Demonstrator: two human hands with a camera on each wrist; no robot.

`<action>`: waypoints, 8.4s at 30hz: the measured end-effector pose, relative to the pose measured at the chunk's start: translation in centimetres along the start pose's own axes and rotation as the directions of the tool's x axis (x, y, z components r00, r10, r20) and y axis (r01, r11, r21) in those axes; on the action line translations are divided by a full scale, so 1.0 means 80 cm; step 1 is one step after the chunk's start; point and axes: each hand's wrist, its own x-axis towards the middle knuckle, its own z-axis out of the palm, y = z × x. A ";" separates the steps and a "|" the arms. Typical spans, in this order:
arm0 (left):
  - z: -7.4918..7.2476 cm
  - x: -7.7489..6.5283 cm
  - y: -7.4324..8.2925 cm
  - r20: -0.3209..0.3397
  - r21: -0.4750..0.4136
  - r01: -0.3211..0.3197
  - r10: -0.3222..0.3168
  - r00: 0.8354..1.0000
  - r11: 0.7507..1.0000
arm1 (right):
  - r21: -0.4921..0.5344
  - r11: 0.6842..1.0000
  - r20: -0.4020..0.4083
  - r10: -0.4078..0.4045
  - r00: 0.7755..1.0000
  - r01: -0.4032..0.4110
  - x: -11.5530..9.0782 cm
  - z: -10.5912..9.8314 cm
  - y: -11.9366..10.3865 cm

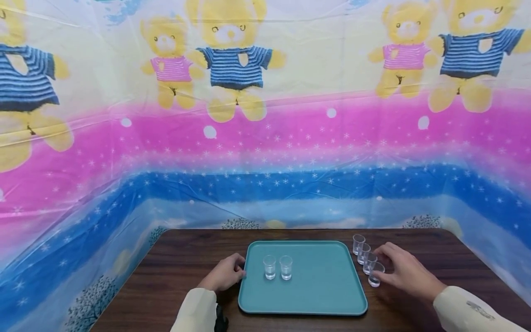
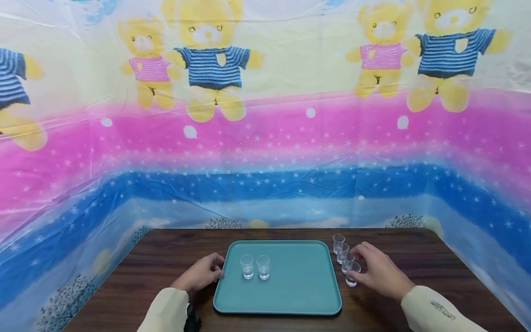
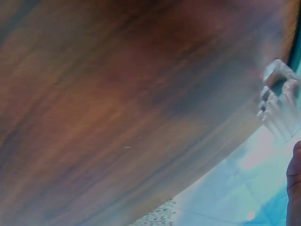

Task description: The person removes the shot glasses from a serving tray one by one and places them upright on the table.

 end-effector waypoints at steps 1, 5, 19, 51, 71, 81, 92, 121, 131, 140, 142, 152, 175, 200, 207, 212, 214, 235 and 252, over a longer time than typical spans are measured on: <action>0.000 0.000 -0.001 0.000 0.000 0.001 -0.001 1.000 1.000 | 0.010 1.000 0.001 -0.019 1.000 0.019 0.003 0.001 -0.002; -0.002 -0.001 -0.001 0.004 -0.003 0.012 -0.012 1.000 1.000 | 0.062 0.996 0.034 -0.064 0.997 0.062 0.019 0.007 -0.013; 0.000 -0.008 -0.003 -0.014 0.006 -0.025 0.025 1.000 1.000 | 0.109 0.989 0.100 -0.108 0.989 0.097 0.063 0.029 -0.056; -0.003 -0.004 -0.001 0.011 0.027 -0.016 0.016 1.000 1.000 | 0.175 0.970 0.276 -0.214 0.937 0.170 0.126 0.111 -0.167; -0.005 -0.003 -0.002 0.009 0.029 -0.004 0.003 1.000 1.000 | 0.163 0.968 0.257 -0.229 0.939 0.191 0.124 0.108 -0.169; -0.004 -0.003 -0.003 0.000 0.036 -0.011 0.011 1.000 0.999 | 0.086 0.984 0.248 -0.174 0.953 0.157 0.105 0.086 -0.138; -0.006 -0.004 0.001 0.023 0.017 -0.001 0.000 1.000 1.000 | -0.022 0.992 0.206 -0.117 0.972 0.124 0.076 0.047 -0.099; -0.003 0.001 -0.001 0.012 0.014 0.001 -0.001 1.000 1.000 | 0.040 0.999 0.187 -0.017 0.982 0.009 0.012 -0.005 -0.036; -0.002 0.002 -0.002 0.020 -0.007 0.007 -0.007 1.000 1.000 | 0.069 0.997 0.137 0.007 0.991 -0.017 -0.007 -0.009 -0.027; -0.004 0.000 -0.001 0.023 -0.015 0.002 -0.002 1.000 1.000 | 0.025 0.997 0.147 0.071 0.987 -0.075 -0.017 -0.007 -0.015; -0.004 0.000 -0.002 0.023 -0.013 0.003 -0.003 1.000 1.000 | 0.015 0.996 0.145 0.081 0.986 -0.084 -0.017 -0.006 -0.013; -0.005 0.000 -0.002 0.021 -0.010 0.009 -0.009 1.000 1.000 | -0.002 0.994 0.130 0.105 0.986 -0.106 -0.016 -0.008 -0.013; -0.003 0.000 0.002 0.023 -0.001 0.013 -0.013 1.000 1.000 | 0.009 0.999 0.069 -0.046 0.997 0.045 0.022 0.000 -0.041; -0.005 -0.009 -0.005 -0.002 0.012 -0.042 0.042 0.999 0.999 | 0.066 0.980 0.188 -0.197 0.962 0.188 0.092 0.075 -0.137; -0.005 -0.007 -0.006 0.000 0.013 -0.039 0.039 0.999 0.999 | 0.081 0.983 0.211 -0.177 0.961 0.163 0.106 0.095 -0.160; -0.006 -0.008 -0.005 0.000 0.008 -0.046 0.046 0.999 0.999 | 0.108 0.984 0.233 -0.161 0.959 0.139 0.119 0.109 -0.181; -0.006 -0.008 -0.003 0.001 0.007 -0.051 0.051 0.999 0.999 | 0.110 0.984 0.251 -0.164 0.954 0.141 0.124 0.115 -0.189; 0.000 0.000 0.008 0.004 0.033 -0.057 0.057 0.998 0.998 | 0.144 0.979 0.248 -0.179 0.952 0.146 0.131 0.141 -0.212; -0.006 -0.004 -0.006 0.003 0.008 -0.046 0.046 0.999 0.999 | 0.193 0.977 0.256 -0.142 0.956 0.093 0.095 0.094 -0.152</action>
